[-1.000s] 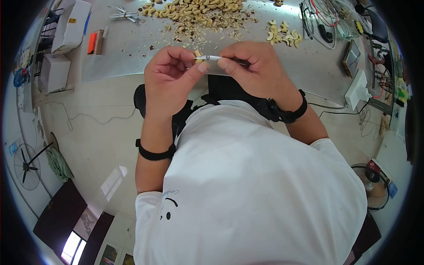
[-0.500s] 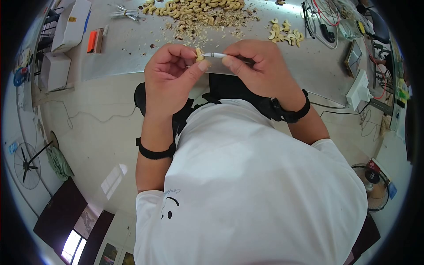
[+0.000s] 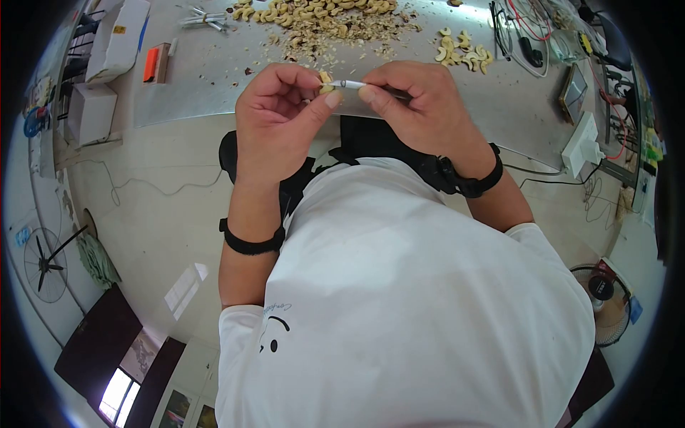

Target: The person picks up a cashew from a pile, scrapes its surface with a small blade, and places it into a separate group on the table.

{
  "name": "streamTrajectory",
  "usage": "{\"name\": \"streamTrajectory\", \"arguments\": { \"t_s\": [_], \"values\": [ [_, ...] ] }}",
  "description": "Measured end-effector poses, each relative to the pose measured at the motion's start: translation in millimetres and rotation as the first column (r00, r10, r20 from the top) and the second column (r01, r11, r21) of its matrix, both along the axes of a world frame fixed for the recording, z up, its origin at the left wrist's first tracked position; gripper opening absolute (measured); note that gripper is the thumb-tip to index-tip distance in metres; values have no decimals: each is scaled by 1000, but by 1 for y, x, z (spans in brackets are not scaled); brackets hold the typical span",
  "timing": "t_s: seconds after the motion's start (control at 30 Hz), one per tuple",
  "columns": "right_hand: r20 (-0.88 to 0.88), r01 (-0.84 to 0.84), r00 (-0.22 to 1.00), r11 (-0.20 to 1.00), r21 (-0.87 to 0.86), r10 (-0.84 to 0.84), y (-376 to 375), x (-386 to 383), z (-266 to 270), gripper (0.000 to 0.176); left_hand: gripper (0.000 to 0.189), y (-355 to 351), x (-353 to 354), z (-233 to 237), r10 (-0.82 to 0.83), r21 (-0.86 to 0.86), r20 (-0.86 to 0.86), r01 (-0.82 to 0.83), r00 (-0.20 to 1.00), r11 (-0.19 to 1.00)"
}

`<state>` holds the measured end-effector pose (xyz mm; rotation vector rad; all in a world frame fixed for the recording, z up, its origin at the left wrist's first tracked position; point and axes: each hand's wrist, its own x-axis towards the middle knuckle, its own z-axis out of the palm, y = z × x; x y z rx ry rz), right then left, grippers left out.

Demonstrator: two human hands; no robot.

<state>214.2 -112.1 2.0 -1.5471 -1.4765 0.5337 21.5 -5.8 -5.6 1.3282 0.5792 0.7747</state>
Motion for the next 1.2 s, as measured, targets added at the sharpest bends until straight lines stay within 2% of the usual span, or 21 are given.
{"name": "streamTrajectory", "arguments": {
  "t_s": [0.17,0.27,0.47,0.67,0.77,0.97,1.07,1.2],
  "values": [
    [-27,58,998,998,-17,-58,1,-2,-1,13,26,4,-5,-2,-16,-11,6,16,1000,1000],
    [-72,99,992,994,-52,-103,0,-3,-2,12,24,3,-6,-3,-68,48,28,67,997,997],
    [-78,14,997,1000,2,-14,1,-2,2,11,26,2,-5,0,-44,-15,22,44,999,999],
    [-40,48,998,999,-26,-49,2,-3,1,12,26,0,-5,0,-48,30,59,46,997,998],
    [-78,102,991,990,-94,-109,2,-5,1,13,26,-1,-4,-5,-40,63,81,35,996,997],
    [-171,85,981,994,-70,-96,-1,-7,-1,13,30,4,-6,-14,23,-81,160,-10,987,997],
    [-186,45,981,995,-93,-62,-3,-8,-1,12,35,8,-9,-17,-48,-53,101,53,994,997],
    [-230,26,972,995,-98,-48,-4,-10,-3,13,31,3,-6,-11,-19,-137,123,36,992,990]
  ]
}}
